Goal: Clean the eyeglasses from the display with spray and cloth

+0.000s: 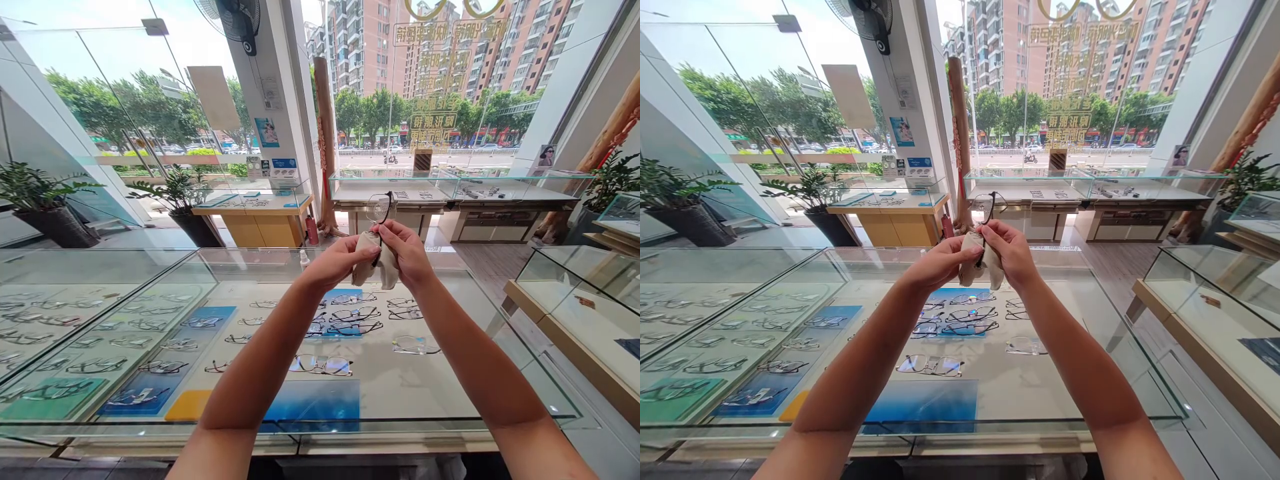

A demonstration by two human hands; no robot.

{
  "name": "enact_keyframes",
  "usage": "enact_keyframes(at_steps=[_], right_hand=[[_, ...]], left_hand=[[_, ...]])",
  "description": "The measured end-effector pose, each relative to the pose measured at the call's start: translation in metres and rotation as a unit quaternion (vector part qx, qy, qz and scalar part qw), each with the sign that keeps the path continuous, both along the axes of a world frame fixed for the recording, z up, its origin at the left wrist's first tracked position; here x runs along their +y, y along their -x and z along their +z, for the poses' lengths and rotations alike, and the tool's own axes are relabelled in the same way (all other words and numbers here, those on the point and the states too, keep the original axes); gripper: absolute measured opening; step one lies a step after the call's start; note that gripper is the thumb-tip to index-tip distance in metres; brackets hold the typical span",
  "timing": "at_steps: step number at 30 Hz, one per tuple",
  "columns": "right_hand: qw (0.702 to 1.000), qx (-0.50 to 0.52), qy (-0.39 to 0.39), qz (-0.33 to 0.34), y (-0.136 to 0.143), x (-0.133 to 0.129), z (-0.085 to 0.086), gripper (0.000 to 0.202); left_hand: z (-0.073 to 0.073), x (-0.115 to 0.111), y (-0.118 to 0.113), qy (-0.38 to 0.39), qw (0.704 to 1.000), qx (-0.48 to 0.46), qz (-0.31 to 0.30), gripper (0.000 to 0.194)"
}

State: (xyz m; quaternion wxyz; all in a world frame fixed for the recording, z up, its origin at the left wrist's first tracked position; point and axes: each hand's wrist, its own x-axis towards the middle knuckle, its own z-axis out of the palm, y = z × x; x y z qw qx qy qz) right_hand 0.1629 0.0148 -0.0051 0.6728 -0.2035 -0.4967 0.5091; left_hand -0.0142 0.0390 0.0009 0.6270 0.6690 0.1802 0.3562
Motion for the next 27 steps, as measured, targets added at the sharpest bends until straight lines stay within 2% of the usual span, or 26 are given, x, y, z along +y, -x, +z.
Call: enact_keyframes(at_steps=[7, 14, 17, 24, 27], right_hand=[[1.0, -0.014, -0.006, -0.008, -0.004, 0.003, -0.001, 0.041], [1.0, 0.003, -0.014, 0.004, -0.003, 0.0, 0.001, 0.039], [1.0, 0.02, -0.006, 0.013, 0.0, -0.001, 0.002, 0.04], [0.999, 0.039, -0.032, -0.005, 0.009, -0.01, 0.003, 0.037], [0.999, 0.01, -0.048, -0.007, 0.01, -0.016, 0.005, 0.032]], left_hand=[[0.004, -0.003, 0.0, -0.041, 0.999, 0.01, 0.016, 0.046], [0.003, -0.013, -0.01, -0.127, 0.984, -0.016, 0.122, 0.044], [0.001, -0.012, -0.012, -0.156, 0.976, -0.031, 0.147, 0.045], [0.003, -0.017, -0.019, -0.172, 0.963, -0.071, 0.196, 0.051], [0.005, -0.022, -0.021, -0.172, 0.955, -0.095, 0.22, 0.052]])
